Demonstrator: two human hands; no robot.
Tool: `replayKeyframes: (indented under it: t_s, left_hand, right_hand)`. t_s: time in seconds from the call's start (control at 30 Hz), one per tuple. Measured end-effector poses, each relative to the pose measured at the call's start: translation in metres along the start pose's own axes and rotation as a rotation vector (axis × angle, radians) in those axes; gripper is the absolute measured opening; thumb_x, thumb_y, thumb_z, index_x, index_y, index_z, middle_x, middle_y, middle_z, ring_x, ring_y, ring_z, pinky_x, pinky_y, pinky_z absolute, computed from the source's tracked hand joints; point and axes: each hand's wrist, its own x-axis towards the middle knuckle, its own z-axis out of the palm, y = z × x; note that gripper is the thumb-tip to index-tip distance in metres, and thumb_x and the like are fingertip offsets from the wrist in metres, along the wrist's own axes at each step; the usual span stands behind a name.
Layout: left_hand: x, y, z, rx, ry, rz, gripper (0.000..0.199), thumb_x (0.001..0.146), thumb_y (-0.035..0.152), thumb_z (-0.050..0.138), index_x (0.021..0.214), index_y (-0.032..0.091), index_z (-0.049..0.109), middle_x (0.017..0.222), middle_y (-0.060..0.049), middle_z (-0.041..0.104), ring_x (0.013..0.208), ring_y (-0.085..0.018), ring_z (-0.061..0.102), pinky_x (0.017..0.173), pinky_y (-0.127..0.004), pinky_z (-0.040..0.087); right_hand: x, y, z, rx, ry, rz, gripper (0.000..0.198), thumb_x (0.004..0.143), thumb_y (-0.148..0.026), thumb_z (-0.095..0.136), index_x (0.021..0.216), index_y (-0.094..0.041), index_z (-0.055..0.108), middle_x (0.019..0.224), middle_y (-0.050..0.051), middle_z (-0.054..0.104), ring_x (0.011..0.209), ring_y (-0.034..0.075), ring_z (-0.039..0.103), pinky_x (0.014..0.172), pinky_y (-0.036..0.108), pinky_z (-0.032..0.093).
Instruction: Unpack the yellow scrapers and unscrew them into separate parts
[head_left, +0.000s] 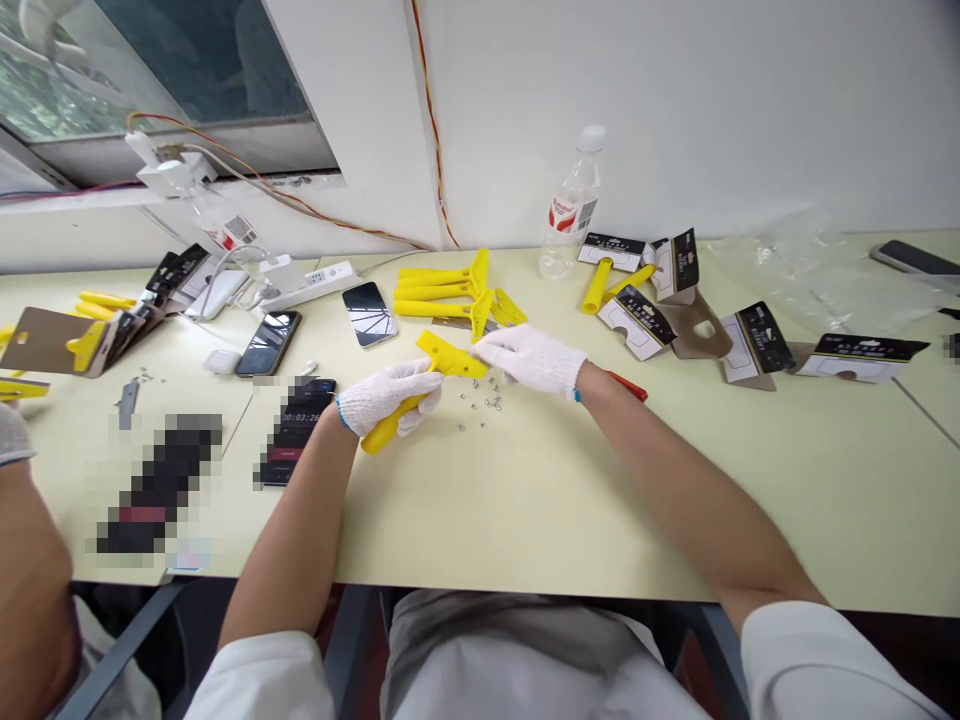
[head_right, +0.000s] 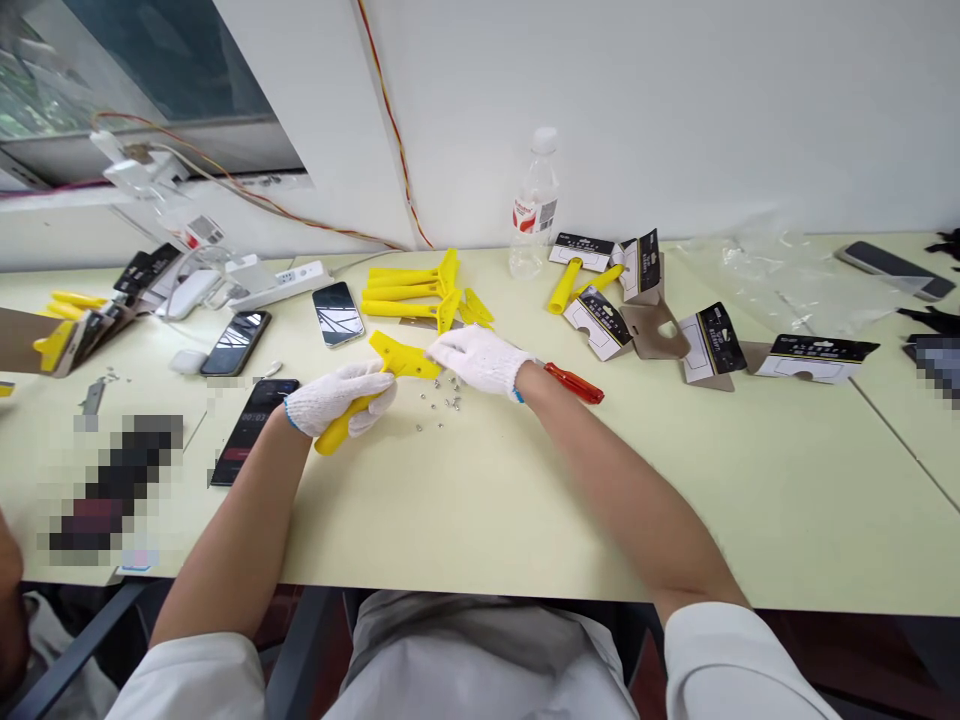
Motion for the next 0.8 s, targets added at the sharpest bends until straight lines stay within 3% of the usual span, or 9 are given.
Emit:
replayKeyframes:
  t_s: [0.1,0.33,0.53,0.8]
  left_hand:
    - [-0.002,0.001,0.001,0.035,-0.052,-0.025,0.05,0.109,0.06,0.068,0.077,0.022,0.059,0.059,0.0,0.051,0.051,-0.013,0.044,0.055,-0.032,0.035]
    - [-0.008,0.009,0.005,0.116,-0.052,-0.039,0.05,0.108,0.057,0.068,0.074,0.021,0.061,0.058,-0.001,0.05,0.053,-0.014,0.046,0.058,-0.033,0.037]
    - [-0.006,0.008,0.005,0.112,-0.048,-0.065,0.056,0.11,0.063,0.064,0.073,0.021,0.061,0.06,-0.001,0.052,0.052,-0.014,0.045,0.056,-0.033,0.033]
    - [0.002,-0.002,-0.003,0.1,-0.019,-0.117,0.058,0.109,0.066,0.064,0.072,0.021,0.061,0.058,-0.001,0.05,0.052,-0.014,0.047,0.055,-0.029,0.039]
  right_hand:
    - [-0.01,0.0,-0.002,0.077,-0.084,0.042,0.027,0.106,-0.051,0.084,0.11,-0.024,0.084,0.089,0.004,0.078,0.095,0.03,0.078,0.079,0.04,0.064]
    - [-0.02,-0.002,-0.001,0.22,-0.201,0.12,0.04,0.114,-0.047,0.077,0.139,-0.016,0.075,0.132,0.01,0.077,0.109,0.025,0.079,0.095,0.044,0.069]
    - [-0.024,0.005,-0.002,0.284,-0.212,0.203,0.03,0.109,-0.048,0.083,0.118,-0.019,0.082,0.104,0.007,0.081,0.091,0.023,0.078,0.077,0.035,0.066]
    - [-0.031,0.003,-0.004,0.32,-0.209,0.247,0.036,0.115,-0.042,0.077,0.141,-0.018,0.076,0.14,0.012,0.076,0.114,0.026,0.078,0.098,0.044,0.069]
